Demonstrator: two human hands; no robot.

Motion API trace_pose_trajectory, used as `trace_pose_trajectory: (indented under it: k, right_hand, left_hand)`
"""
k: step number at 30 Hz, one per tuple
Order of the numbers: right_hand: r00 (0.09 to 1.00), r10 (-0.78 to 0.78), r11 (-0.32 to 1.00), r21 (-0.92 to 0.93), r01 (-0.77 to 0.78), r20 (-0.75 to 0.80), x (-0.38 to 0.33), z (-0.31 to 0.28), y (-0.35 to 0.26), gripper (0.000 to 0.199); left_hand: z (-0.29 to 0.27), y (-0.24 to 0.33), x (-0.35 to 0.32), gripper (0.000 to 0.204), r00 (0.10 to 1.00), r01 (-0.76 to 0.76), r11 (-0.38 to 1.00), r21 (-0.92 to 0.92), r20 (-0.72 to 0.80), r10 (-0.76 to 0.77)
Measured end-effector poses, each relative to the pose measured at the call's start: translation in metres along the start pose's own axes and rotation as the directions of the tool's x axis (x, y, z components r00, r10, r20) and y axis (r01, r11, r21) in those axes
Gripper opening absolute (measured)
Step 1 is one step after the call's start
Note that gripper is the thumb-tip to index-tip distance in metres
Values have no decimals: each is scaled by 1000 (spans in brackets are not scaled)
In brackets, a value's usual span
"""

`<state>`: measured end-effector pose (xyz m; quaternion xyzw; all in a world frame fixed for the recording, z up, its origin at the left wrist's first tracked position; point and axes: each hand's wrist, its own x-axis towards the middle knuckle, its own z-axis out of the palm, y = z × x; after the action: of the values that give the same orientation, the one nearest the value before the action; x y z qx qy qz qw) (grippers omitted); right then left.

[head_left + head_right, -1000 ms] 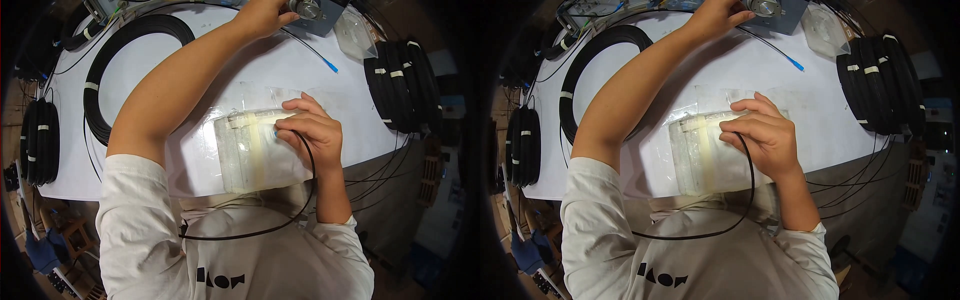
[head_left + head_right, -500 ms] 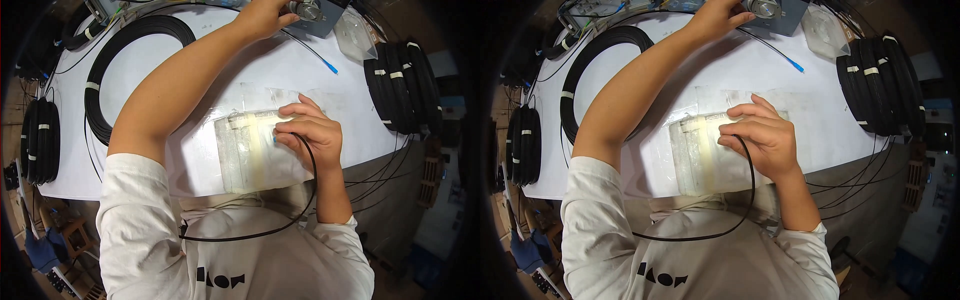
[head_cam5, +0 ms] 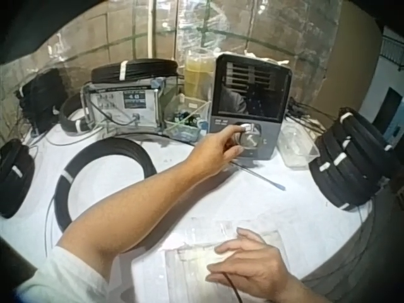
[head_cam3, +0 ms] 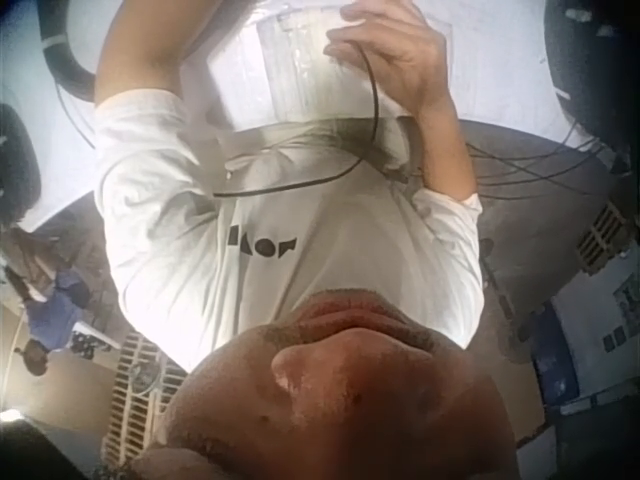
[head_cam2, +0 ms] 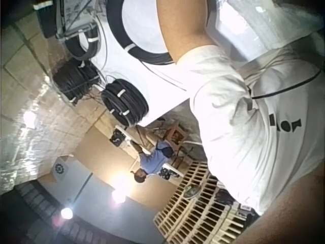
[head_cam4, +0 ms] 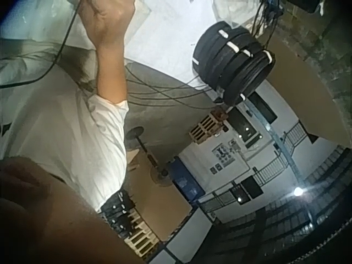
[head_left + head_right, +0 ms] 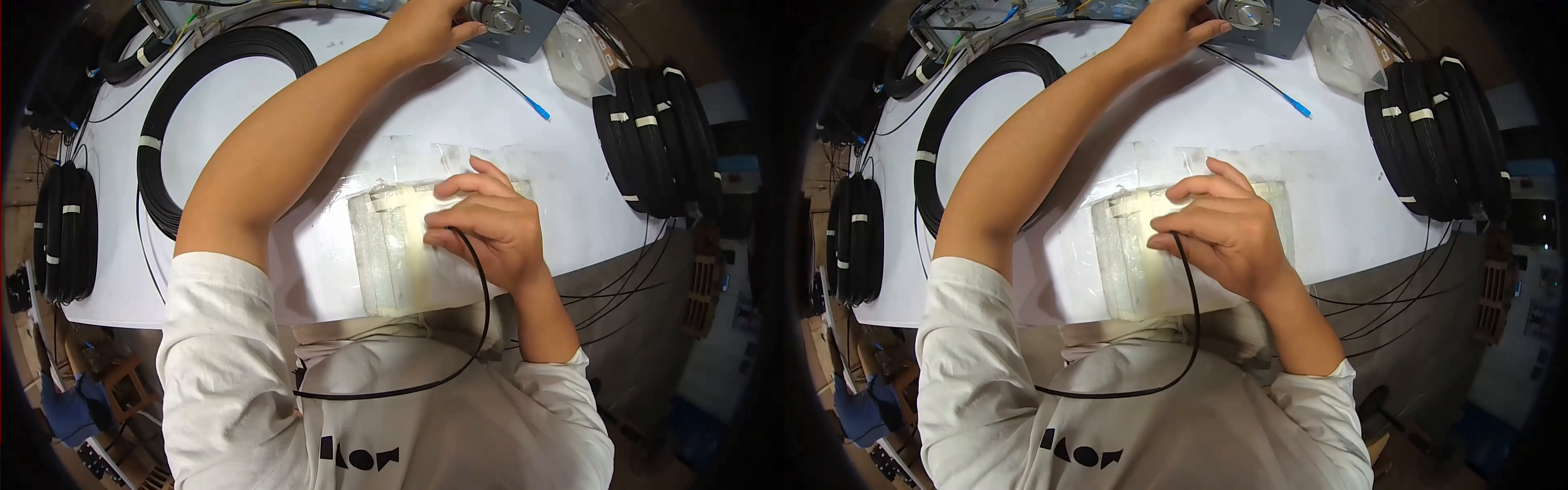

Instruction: Inspecting the end face of a fiber optic cable using a digital microscope and a monitor.

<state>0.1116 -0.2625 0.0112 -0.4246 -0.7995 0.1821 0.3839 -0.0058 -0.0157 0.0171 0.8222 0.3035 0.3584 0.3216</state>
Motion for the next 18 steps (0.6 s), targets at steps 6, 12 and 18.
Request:
trace_pose_trajectory:
  k: [6, 12, 18]
  right_hand:
    - [991, 37, 996, 85, -26, -131, -4, -2, 13, 20]
    - [999, 43, 987, 157, -41, -12, 5, -7, 13, 17]
    - [986, -55, 993, 111, 38, 155, 17, -7, 16, 13]
  left_hand:
    - [0, -1, 0, 45, 1000, -7, 1000, 11, -11, 7]
    - [0, 2, 0, 47, 1000, 25, 1000, -16, 7, -24]
    - [0, 2, 1, 47, 999, 45, 999, 10, 27, -46]
